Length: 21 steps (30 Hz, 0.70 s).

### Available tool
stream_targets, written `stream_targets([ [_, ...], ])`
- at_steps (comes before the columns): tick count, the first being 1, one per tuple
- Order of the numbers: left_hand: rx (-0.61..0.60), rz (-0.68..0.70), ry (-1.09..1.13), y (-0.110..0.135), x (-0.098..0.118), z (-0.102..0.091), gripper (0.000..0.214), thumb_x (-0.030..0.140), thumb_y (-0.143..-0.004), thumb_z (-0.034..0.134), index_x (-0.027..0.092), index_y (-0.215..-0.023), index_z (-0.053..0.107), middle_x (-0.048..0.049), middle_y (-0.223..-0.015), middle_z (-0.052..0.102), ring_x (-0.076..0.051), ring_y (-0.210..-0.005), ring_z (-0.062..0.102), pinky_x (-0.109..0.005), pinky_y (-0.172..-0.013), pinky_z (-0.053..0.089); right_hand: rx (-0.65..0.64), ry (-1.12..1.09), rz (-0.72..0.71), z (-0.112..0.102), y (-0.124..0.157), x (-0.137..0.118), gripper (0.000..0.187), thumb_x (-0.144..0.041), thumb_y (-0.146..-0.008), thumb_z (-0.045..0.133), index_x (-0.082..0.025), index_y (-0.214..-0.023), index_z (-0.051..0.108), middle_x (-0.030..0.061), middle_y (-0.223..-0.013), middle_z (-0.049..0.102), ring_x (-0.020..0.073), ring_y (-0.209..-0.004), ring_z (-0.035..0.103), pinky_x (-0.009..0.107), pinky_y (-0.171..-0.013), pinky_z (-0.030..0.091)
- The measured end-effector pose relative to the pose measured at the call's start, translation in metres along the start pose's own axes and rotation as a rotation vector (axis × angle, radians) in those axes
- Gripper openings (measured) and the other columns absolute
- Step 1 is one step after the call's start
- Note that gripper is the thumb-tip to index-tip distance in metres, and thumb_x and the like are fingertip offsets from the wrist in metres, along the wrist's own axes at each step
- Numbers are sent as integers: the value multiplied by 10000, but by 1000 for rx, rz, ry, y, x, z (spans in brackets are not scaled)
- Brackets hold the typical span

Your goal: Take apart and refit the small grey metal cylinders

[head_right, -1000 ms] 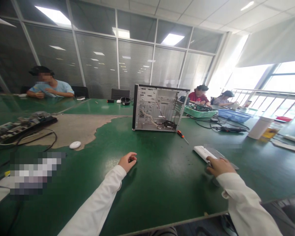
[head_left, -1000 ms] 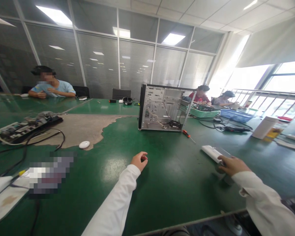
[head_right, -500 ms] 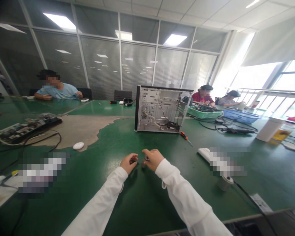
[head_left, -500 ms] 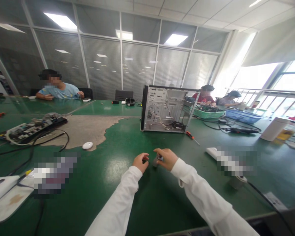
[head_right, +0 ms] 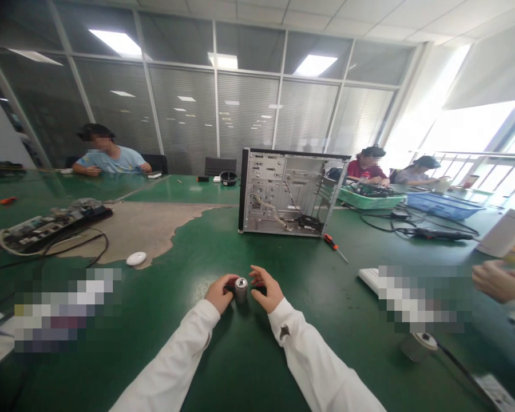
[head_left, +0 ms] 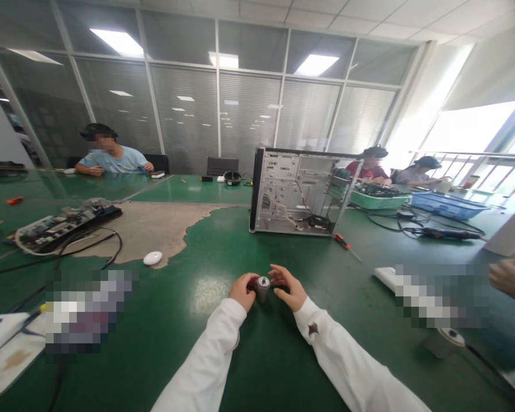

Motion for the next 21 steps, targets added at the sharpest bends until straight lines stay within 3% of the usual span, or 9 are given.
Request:
stream_targets([
  [6,-128,112,-105,-5,-1,6,513,-26,-479,397,177,-933,520,-33,-892,546,-170,-850,474,-284,-743,386,32,-27,-67,3,-5,-15,573,-122,-588,452,-219,-1129,290,56,-1011,466,154,-850,476,293,-681,438],
  [12,-133,178,-182,-3,2,8,487,33,-506,460,168,-973,498,-45,-926,529,-189,-887,442,-300,-790,353,13,106,-172,11,-1,-28,515,-138,-608,456,-249,-1096,331,53,-1035,449,192,-932,436,322,-710,433],
  [21,-162,196,-212,0,10,9,415,100,-516,538,170,-922,493,-32,-877,515,-187,-845,437,-292,-750,363,37,109,-165,7,-1,-29,445,-110,-610,445,-233,-1032,380,49,-988,466,174,-908,442,294,-695,433],
])
Point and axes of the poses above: each hand's wrist, its own y-axis away from the middle knuckle, its own z-axis out of the palm, x = y × z, the point moved 5 cm from there along -y, towards the middle knuckle
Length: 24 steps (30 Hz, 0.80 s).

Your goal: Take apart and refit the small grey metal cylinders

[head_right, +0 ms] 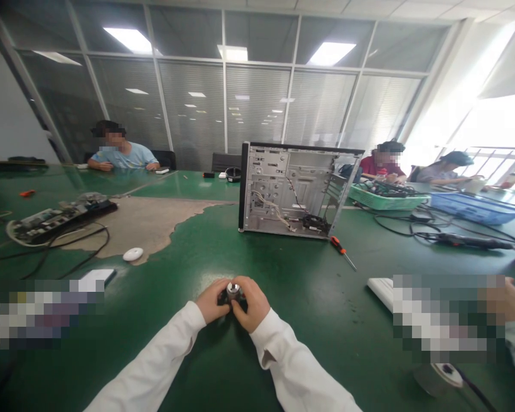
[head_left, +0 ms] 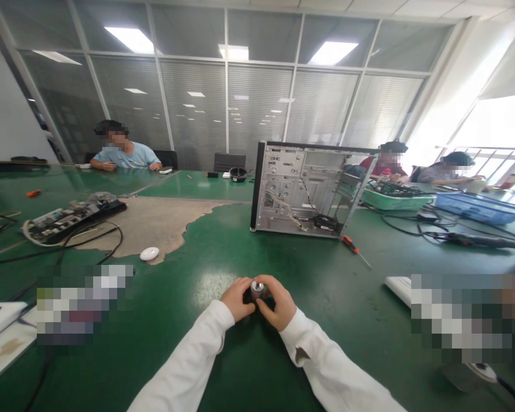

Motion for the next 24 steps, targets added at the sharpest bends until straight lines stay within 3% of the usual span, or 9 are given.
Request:
stream_targets([
  [6,-7,-3,-4,1,0,1,416,217,-548,581,172,-948,475,-34,-888,489,-190,-846,436,-310,-748,363,2,-4,4,0,0,1,417,-103,-607,450,-213,-1007,402,48,-960,490,159,-875,457,262,-659,440],
  [24,42,-5,-65,5,3,1,384,285,-561,588,172,-918,497,-31,-857,499,-185,-822,449,-303,-734,362,-10,-46,23,4,4,7,343,-172,-671,455,-204,-1009,408,53,-944,488,138,-820,488,247,-652,458],
])
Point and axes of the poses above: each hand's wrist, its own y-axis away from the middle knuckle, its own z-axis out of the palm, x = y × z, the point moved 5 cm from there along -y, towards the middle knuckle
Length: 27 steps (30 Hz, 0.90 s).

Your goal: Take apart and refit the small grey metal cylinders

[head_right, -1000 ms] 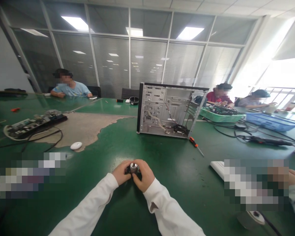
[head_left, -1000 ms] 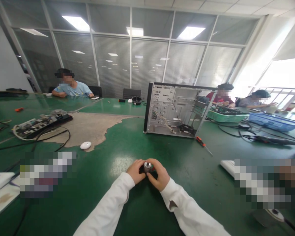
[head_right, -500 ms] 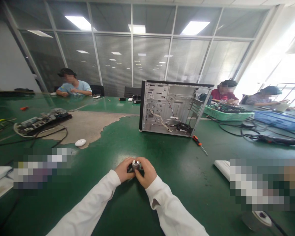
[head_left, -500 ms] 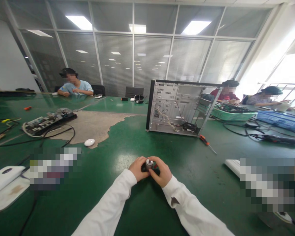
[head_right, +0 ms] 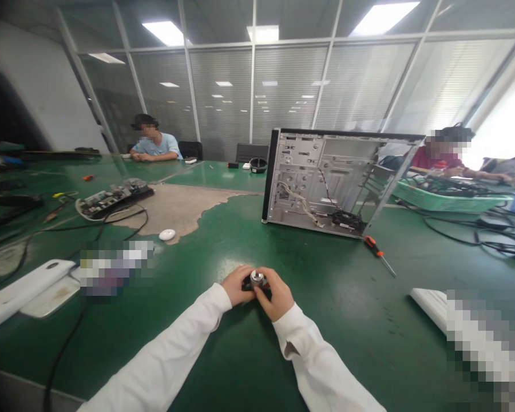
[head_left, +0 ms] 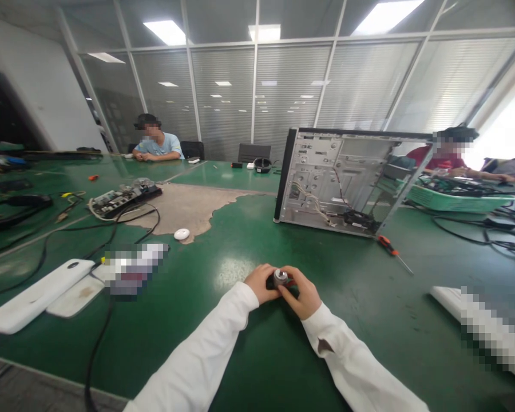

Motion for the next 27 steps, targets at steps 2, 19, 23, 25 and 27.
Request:
stream_targets([
  [2,1,2,-10,0,1,0,388,288,-558,593,170,-915,498,-32,-855,499,-184,-814,451,-302,-730,363,3,-6,15,0,0,1,336,-178,-668,460,-202,-1000,415,51,-938,490,137,-808,492,247,-646,458],
  [19,11,-105,94,1,0,0,479,307,-565,607,182,-1010,478,-40,-876,562,-164,-779,501,-278,-675,394,229,-366,412,1,6,37,400,-283,-573,582,-222,-919,391,21,-827,538,133,-668,553,239,-536,451],
  [23,32,-191,201,3,0,-3,479,320,-562,609,191,-1007,484,-16,-788,570,-113,-632,500,-226,-562,392,251,-450,448,2,6,40,426,-290,-559,602,-223,-926,396,14,-808,539,121,-640,547,255,-560,457],
  [25,47,-217,278,3,0,-3,469,321,-573,601,186,-1006,482,-11,-763,570,-94,-588,492,-208,-526,380,257,-530,459,2,5,41,445,-286,-550,613,-223,-935,398,14,-801,538,122,-634,544,258,-547,457],
  [27,67,-241,358,2,-2,-4,460,318,-588,591,173,-1009,475,-17,-756,574,-90,-575,496,-204,-515,375,252,-644,485,3,5,42,451,-286,-548,619,-223,-940,405,14,-794,536,122,-624,540,255,-521,454],
])
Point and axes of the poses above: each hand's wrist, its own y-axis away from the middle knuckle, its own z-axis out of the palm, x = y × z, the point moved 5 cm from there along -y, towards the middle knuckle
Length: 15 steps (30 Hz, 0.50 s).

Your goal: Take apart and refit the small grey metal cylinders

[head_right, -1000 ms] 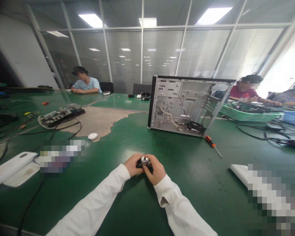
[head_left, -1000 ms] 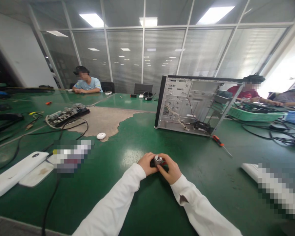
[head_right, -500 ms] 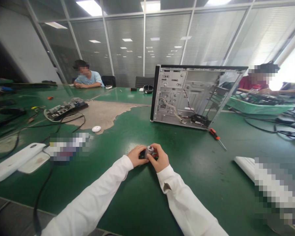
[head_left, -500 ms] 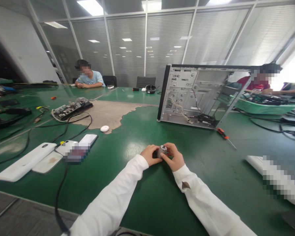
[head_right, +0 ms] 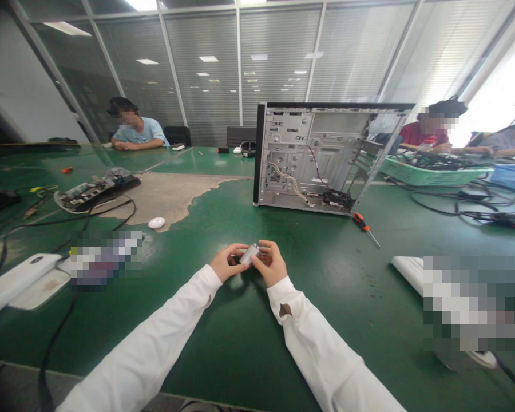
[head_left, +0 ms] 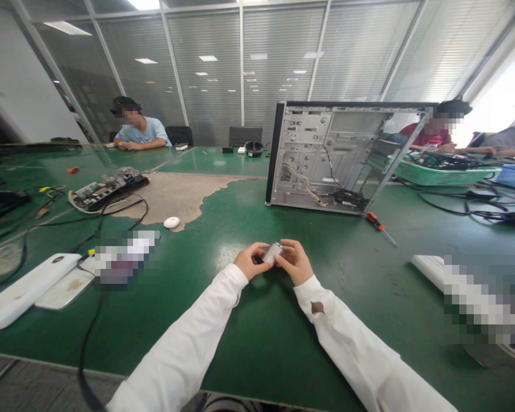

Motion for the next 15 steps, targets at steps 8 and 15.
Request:
stream_targets([
  [8,38,-96,327,-8,-8,-1,398,325,-623,564,130,-961,489,-22,-674,599,-121,-620,551,-246,-600,411,-43,-413,260,-1,-3,6,440,-202,-513,650,-226,-913,467,0,-758,553,125,-658,545,274,-574,467],
  [15,52,-184,430,-11,-3,-1,311,353,-633,540,136,-855,542,10,-612,585,-81,-515,510,-181,-470,354,-77,-516,358,1,-2,6,402,-130,-493,663,-195,-845,481,-14,-719,568,124,-674,568,282,-656,462],
])
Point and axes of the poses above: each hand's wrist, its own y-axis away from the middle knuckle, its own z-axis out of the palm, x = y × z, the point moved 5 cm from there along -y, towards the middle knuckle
